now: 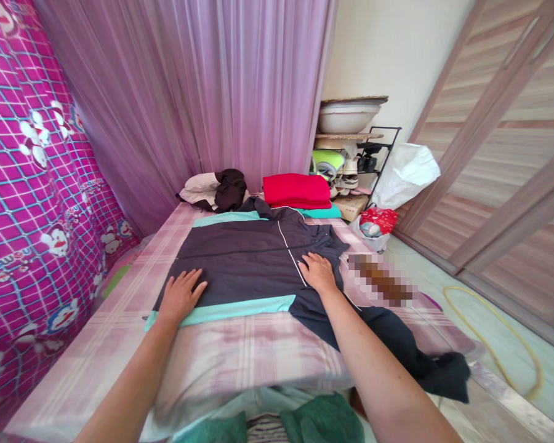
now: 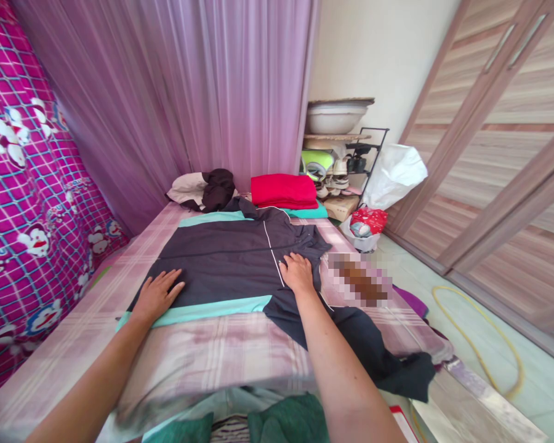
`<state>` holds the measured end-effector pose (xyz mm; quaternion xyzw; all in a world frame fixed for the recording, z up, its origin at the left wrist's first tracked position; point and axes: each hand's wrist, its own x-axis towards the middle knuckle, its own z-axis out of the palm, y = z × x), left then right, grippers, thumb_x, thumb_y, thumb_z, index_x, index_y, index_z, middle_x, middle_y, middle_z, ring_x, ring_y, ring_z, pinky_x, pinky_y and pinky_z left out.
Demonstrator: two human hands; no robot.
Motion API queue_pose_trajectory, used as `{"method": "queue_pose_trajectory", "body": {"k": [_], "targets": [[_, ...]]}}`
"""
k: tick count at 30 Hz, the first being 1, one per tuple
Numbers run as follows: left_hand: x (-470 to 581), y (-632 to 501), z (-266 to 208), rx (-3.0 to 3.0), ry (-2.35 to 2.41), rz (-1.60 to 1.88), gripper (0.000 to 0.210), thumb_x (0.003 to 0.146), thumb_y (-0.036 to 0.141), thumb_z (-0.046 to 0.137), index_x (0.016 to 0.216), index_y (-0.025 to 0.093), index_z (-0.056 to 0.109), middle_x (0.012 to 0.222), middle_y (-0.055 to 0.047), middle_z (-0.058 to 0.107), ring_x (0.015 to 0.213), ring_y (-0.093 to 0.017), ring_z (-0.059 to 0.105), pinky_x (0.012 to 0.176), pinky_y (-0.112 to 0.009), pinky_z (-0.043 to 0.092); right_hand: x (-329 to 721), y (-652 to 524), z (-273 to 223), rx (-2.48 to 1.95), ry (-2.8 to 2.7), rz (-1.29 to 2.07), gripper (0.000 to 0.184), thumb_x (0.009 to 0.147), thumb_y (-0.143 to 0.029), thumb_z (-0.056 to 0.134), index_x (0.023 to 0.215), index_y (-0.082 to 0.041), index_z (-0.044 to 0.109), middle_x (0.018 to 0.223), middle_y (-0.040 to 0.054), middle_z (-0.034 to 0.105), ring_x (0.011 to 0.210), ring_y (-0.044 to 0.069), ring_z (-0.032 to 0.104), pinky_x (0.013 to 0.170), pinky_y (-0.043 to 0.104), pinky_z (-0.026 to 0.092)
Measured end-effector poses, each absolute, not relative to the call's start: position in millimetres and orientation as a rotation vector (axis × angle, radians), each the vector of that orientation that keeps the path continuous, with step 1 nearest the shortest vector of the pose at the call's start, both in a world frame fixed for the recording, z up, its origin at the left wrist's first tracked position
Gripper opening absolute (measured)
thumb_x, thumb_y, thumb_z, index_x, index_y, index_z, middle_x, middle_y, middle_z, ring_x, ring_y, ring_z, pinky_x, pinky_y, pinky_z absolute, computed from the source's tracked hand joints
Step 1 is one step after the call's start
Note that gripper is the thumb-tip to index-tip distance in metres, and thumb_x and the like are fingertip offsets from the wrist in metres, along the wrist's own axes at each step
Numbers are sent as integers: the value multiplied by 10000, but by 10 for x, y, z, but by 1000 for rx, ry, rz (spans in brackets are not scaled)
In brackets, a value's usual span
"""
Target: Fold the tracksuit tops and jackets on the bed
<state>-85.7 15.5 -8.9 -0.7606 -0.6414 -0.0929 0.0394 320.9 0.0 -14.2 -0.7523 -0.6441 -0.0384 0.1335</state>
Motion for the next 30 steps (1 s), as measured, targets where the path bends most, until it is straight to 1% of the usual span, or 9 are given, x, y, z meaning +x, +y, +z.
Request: {"method": "queue_pose_trajectory", "body": {"k": [8,15,22,27,30], "targets": [[-836,119,-57,-2335,-1950,-297,535,958,477,364,1429,256,490,1476,-69,500,1398,-284,403,1160,-525,263,3191,-28,-99,-2195,-1869,-82,428,970,-341,412,1300,-169,623,1434,129,535,1331,243,460,1103,407,314],[-815,98,-46,-2326,-1950,-301,546,955,492,365,1432,258,487,1478,-69,500,1404,-290,393,1161,-525,258,3201,-9,-126,-2211,-1863,-80,431,970,-347,408,1312,-185,615,1430,125,540,1339,243,452,1104,417,311],[-807,94,-39,-2352,-1953,-272,581,943,491,400,1478,264,416,1525,-62,438,1431,-290,347,1169,-529,241,3203,-16,-123,-2198,-1890,-117,441,969,-334,397,1309,-158,617,1425,135,543,1327,243,464,1099,399,323],[-810,94,-48,-2351,-1954,-269,600,938,497,410,1483,246,409,1523,-67,441,1434,-293,340,1177,-529,223,3209,-14,-144,-2193,-1877,-123,432,969,-337,406,1301,-169,624,1418,130,551,1323,245,470,1098,402,327],[-810,91,-48,-2354,-1955,-273,594,938,501,408,1482,260,410,1518,-60,451,1430,-289,348,1177,-522,226,3217,-7,-160,-2182,-1869,-130,423,964,-339,418,1296,-182,627,1417,125,553,1324,247,469,1097,406,330]]}}
